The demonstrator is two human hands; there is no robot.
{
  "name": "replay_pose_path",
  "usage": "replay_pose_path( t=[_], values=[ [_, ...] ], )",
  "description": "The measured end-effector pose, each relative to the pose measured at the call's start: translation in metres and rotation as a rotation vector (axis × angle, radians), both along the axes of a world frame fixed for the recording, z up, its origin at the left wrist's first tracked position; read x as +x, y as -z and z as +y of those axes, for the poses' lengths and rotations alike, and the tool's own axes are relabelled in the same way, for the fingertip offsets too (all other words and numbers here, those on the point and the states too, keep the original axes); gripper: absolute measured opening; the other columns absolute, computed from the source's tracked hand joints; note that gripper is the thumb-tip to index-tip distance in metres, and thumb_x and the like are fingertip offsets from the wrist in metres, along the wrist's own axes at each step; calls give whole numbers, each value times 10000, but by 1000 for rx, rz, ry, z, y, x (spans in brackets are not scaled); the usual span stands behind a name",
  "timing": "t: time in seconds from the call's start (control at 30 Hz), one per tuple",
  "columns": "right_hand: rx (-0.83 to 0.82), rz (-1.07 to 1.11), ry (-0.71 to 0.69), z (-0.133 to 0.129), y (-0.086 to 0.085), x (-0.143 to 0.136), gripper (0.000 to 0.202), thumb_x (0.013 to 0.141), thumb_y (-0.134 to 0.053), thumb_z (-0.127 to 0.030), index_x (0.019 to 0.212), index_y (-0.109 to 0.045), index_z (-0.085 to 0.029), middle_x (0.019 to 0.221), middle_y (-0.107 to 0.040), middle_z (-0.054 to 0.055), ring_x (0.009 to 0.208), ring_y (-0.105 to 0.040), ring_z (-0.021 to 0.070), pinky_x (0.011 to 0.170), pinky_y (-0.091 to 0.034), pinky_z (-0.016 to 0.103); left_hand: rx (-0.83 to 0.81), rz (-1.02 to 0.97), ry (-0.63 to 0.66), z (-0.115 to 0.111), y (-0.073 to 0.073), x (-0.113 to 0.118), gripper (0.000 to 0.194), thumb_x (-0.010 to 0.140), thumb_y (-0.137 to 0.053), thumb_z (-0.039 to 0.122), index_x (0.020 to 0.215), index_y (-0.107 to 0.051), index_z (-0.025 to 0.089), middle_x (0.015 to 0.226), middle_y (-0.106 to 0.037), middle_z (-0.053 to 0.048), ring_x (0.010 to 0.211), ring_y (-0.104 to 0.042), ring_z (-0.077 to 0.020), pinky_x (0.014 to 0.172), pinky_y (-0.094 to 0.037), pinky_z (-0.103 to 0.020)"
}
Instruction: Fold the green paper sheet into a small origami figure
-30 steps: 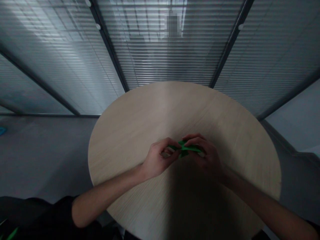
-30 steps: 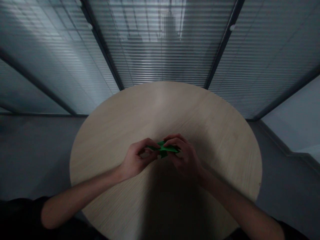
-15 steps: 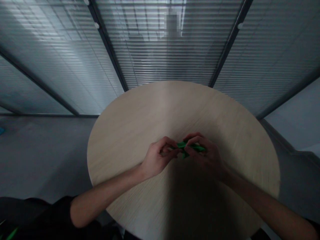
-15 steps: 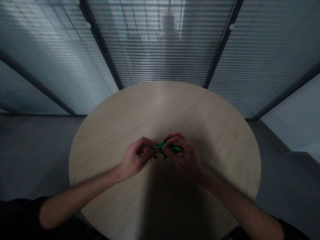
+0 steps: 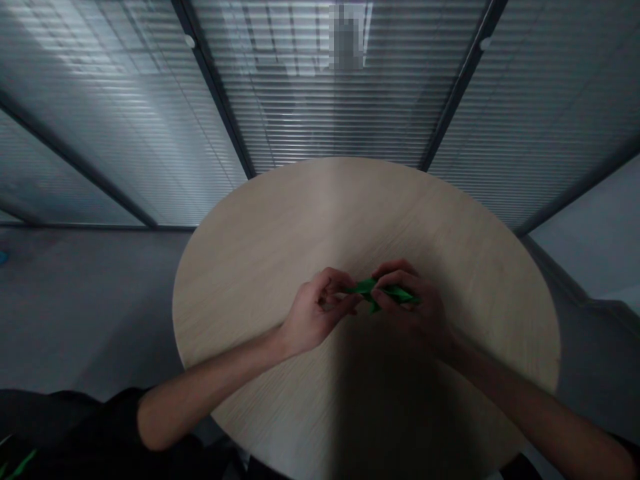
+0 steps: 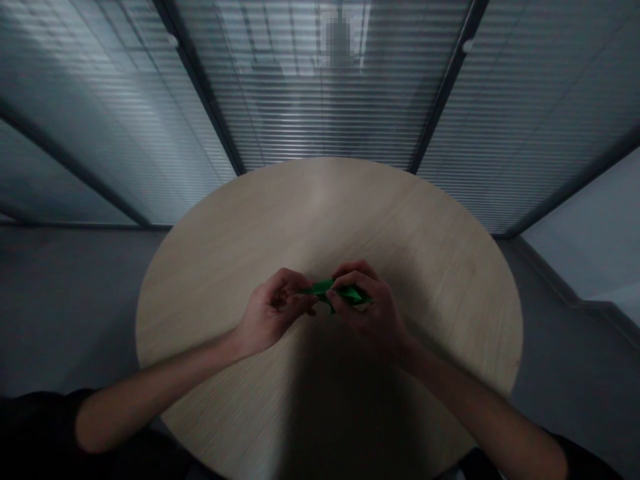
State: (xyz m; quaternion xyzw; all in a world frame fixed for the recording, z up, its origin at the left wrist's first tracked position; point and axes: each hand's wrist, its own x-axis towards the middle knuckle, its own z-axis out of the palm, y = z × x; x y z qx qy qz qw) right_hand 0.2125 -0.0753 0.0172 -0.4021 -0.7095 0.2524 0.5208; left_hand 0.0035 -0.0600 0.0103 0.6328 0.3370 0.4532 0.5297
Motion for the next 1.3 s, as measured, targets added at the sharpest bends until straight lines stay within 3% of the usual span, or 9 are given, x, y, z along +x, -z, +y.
replay_pose_path(
  t=[0.37, 0.63, 0.83, 1.13, 1.3],
  values=[
    [-56, 64, 35, -2, 1, -1, 63, 913, -741, -232, 853, -719, -227, 999, -673, 41, 867, -696, 171, 668, -604, 302, 87, 57, -1, -2, 4, -2, 173, 943, -709, 294, 916, -613, 153, 880, -789, -98, 656, -751, -150, 545, -604, -218],
    [-36, 77, -57, 0, -1, 3, 49, 912, -784, -271, 893, -753, -238, 1018, -714, 47, 860, -728, 184, 656, -634, 307, 73, 59, -23, -1, 2, -3, 178, 932, -725, 297, 948, -607, 165, 781, -738, -43, 634, -728, -139, 532, -568, -197],
    [56, -17, -51, -2, -2, 1, 34, 925, -744, -210, 914, -739, -242, 1014, -726, 45, 872, -730, 180, 716, -635, 314, 57, 39, 25, 0, 5, 1, 283, 869, -808, 290, 1080, -675, 154, 981, -776, -78, 748, -735, -145, 643, -627, -239],
    [-16, -11, -16, -3, -1, -4, 69, 948, -717, -259, 886, -704, -231, 1005, -709, 47, 862, -725, 177, 685, -623, 305, 233, 164, -36, -3, 8, 0, 165, 968, -707, 314, 975, -717, 149, 888, -797, -94, 730, -758, -169, 654, -639, -270],
    [-41, -7, -22, -3, 0, -4, 86, 966, -703, -284, 896, -700, -234, 1020, -700, 47, 859, -721, 172, 679, -628, 310, 213, 157, -62, -4, 5, 2, 134, 952, -711, 282, 950, -696, 149, 840, -777, -69, 684, -741, -151, 615, -632, -250]
  ],
)
